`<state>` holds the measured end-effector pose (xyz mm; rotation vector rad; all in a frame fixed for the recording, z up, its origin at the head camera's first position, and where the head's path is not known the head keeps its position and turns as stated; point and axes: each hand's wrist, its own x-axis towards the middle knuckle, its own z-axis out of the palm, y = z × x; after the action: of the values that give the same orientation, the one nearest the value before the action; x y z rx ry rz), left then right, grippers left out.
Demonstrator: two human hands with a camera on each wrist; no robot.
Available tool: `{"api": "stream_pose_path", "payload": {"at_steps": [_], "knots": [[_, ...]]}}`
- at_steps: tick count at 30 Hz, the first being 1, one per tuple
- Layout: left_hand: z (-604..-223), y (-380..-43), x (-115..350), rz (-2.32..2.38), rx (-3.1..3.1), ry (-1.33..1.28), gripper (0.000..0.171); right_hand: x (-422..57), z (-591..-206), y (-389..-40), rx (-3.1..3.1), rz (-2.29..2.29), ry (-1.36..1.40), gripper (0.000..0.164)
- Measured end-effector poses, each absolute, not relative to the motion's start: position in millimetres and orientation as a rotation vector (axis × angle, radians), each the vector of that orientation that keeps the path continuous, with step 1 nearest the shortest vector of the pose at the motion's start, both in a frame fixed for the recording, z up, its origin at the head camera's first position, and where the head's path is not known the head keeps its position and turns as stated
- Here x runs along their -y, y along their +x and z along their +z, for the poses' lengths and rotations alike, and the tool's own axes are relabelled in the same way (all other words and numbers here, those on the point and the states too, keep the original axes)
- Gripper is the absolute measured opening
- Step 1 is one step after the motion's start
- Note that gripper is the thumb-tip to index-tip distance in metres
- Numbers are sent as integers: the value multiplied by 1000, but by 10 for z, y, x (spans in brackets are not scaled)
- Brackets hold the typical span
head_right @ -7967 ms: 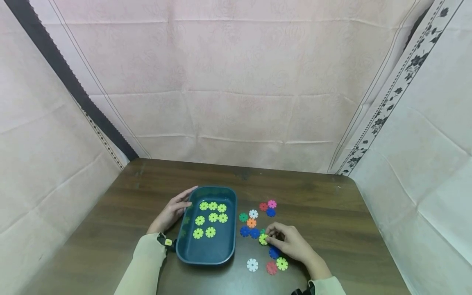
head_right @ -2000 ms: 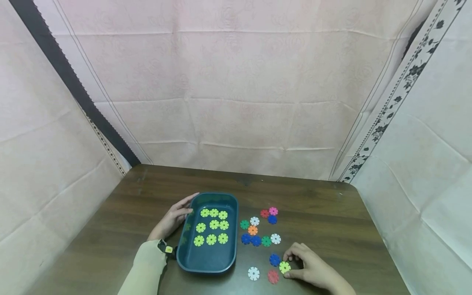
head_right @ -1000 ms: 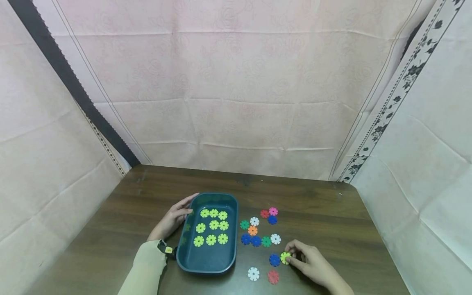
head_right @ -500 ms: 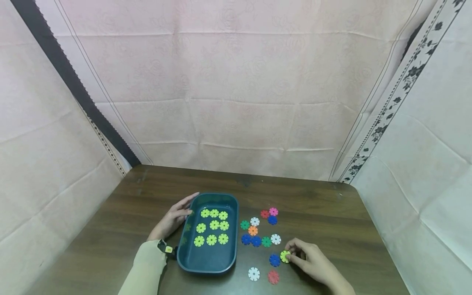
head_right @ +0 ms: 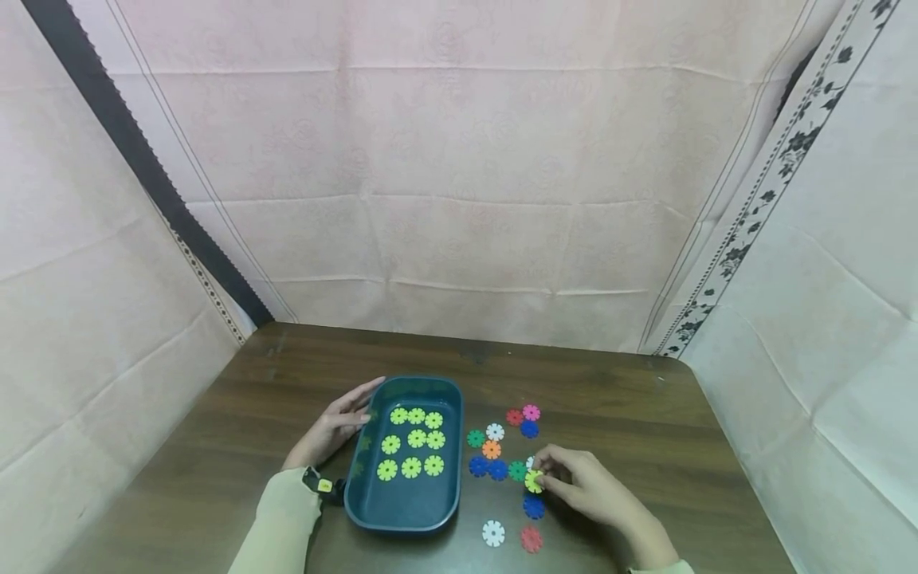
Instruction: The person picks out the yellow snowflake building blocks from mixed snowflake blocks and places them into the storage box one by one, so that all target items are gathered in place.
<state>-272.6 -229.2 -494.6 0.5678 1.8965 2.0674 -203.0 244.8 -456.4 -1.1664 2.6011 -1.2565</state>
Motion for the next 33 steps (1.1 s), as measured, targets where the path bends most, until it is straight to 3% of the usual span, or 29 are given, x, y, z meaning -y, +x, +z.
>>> {"api": "stream_pose_path", "payload": {"at_steps": [8, 18, 33], "knots": [[-4951, -2711, 2276, 2076, -1878, 561, 64, -2028, -4313, -2217, -2481, -1236, -1243, 10], [-4946, -2698, 2276, 2083, -1873, 552, 64, -1294, -4077, -2365, -2363, -1172, -1385, 12], [-4921, -2719, 2299, 2069, -1890, 515, 63, -378, -4316, -2460, -2243, -856, -1461, 9]]}}
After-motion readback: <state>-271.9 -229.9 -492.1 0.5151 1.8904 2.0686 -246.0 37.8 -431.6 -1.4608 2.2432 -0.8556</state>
